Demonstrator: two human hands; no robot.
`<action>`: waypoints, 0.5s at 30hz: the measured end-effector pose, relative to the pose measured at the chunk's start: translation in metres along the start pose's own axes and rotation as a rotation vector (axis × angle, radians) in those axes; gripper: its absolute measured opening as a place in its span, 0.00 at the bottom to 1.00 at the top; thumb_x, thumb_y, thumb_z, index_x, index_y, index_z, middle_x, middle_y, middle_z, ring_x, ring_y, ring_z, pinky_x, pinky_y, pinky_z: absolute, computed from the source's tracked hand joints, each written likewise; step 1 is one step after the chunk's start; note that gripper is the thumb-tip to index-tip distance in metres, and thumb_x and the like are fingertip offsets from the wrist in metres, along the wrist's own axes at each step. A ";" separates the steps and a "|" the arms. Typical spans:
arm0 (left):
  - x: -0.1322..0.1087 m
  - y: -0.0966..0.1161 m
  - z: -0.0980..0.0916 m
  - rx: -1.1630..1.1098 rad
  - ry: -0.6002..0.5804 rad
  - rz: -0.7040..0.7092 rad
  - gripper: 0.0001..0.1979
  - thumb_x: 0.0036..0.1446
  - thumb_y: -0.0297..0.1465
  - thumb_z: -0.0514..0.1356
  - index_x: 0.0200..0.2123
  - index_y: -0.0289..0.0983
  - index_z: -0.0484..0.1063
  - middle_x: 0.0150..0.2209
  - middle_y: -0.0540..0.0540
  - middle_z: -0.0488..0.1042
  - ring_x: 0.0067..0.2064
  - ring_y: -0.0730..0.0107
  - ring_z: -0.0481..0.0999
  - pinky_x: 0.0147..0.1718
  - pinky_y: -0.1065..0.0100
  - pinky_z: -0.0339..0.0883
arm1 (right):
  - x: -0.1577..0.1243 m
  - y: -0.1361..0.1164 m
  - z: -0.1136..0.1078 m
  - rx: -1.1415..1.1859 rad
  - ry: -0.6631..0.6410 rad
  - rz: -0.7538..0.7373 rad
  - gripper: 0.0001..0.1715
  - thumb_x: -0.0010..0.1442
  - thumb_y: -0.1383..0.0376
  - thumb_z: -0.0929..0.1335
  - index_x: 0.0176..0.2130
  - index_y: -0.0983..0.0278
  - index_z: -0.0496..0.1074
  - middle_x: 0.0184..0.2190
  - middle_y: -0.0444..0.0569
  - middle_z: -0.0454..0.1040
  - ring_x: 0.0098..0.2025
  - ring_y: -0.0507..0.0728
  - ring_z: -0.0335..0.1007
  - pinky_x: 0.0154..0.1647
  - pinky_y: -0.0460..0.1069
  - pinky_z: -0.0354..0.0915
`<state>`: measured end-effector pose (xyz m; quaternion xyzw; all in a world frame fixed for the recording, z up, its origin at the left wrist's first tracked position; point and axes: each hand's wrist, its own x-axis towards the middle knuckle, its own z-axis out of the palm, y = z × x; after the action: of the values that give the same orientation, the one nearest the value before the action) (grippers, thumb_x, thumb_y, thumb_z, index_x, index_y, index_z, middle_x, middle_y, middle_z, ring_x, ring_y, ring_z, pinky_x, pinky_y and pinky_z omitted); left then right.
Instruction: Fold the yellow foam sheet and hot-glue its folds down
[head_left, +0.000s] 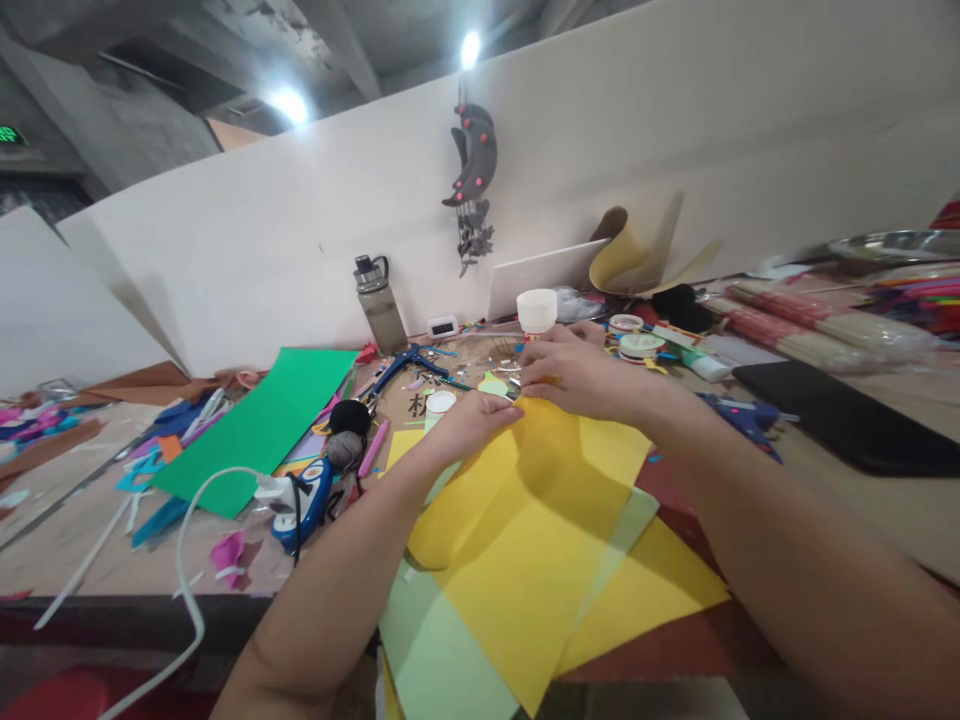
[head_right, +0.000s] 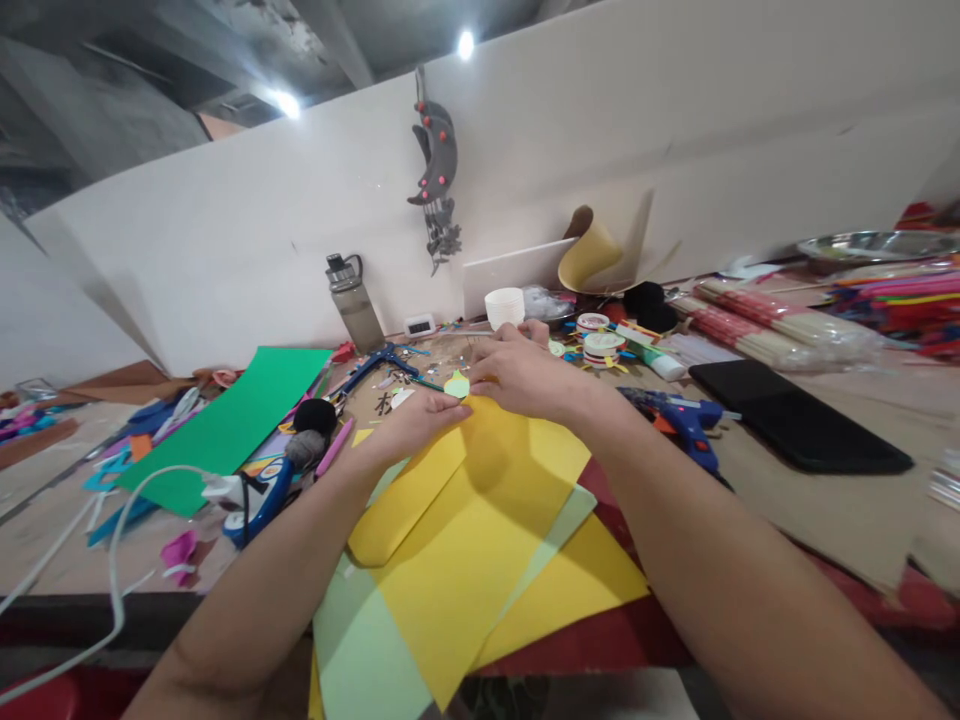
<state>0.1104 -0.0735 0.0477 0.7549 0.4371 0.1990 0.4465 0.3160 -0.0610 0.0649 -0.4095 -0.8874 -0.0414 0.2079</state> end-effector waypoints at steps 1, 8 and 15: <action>-0.002 0.000 0.000 -0.007 -0.013 -0.009 0.21 0.53 0.48 0.59 0.22 0.35 0.67 0.18 0.55 0.58 0.21 0.78 0.54 0.20 0.72 0.45 | -0.001 0.003 -0.003 0.020 -0.008 0.001 0.17 0.64 0.60 0.63 0.33 0.58 0.80 0.43 0.51 0.76 0.46 0.64 0.62 0.49 0.60 0.54; -0.007 -0.004 0.001 -0.110 -0.090 -0.070 0.16 0.55 0.42 0.59 0.27 0.34 0.73 0.23 0.53 0.71 0.22 0.76 0.66 0.23 0.73 0.57 | -0.007 0.031 -0.017 0.158 -0.034 0.022 0.19 0.62 0.56 0.62 0.33 0.59 0.80 0.43 0.54 0.76 0.46 0.63 0.68 0.50 0.58 0.59; -0.004 -0.017 0.002 -0.193 -0.071 -0.139 0.16 0.52 0.44 0.63 0.29 0.35 0.77 0.26 0.50 0.76 0.25 0.72 0.72 0.25 0.72 0.61 | -0.009 0.053 -0.017 0.051 0.188 0.234 0.16 0.58 0.58 0.62 0.28 0.61 0.75 0.35 0.54 0.77 0.40 0.62 0.70 0.43 0.56 0.62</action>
<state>0.1018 -0.0738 0.0328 0.6828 0.4511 0.1819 0.5451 0.3669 -0.0366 0.0719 -0.4990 -0.8109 -0.0327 0.3039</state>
